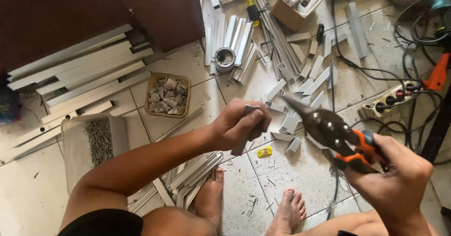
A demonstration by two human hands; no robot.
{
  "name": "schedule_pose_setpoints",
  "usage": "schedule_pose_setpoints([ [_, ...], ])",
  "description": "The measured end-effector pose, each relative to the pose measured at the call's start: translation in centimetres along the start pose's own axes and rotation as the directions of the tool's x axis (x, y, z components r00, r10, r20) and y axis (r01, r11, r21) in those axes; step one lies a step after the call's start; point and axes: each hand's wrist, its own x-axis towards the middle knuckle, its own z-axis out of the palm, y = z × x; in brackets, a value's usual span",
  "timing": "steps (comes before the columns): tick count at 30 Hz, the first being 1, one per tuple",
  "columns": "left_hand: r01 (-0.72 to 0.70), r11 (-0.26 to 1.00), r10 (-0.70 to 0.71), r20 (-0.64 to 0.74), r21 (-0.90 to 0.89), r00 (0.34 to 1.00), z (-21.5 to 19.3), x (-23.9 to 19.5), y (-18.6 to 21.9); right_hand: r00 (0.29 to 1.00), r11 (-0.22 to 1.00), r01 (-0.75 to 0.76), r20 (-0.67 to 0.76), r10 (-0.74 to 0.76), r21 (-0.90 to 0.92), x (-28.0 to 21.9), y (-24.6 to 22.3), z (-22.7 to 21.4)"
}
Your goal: Cutting aluminum or metal strips to specific lengths using hand-held tin snips.
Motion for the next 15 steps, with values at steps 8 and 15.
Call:
schedule_pose_setpoints([
  [8, 0.637, 0.731, -0.616, -0.165, 0.244, 0.77, -0.8, -5.9, -0.9, 0.97, 0.975, -0.217, 0.123, 0.211, 0.039, 0.5, -0.9, 0.7],
  [15, 0.835, 0.473, -0.818, -0.212, 0.28, 0.535, -0.1, -10.1, -0.6, 0.948, 0.981, -0.194, 0.261, 0.185, 0.009, -1.6, -0.5, 3.6],
])
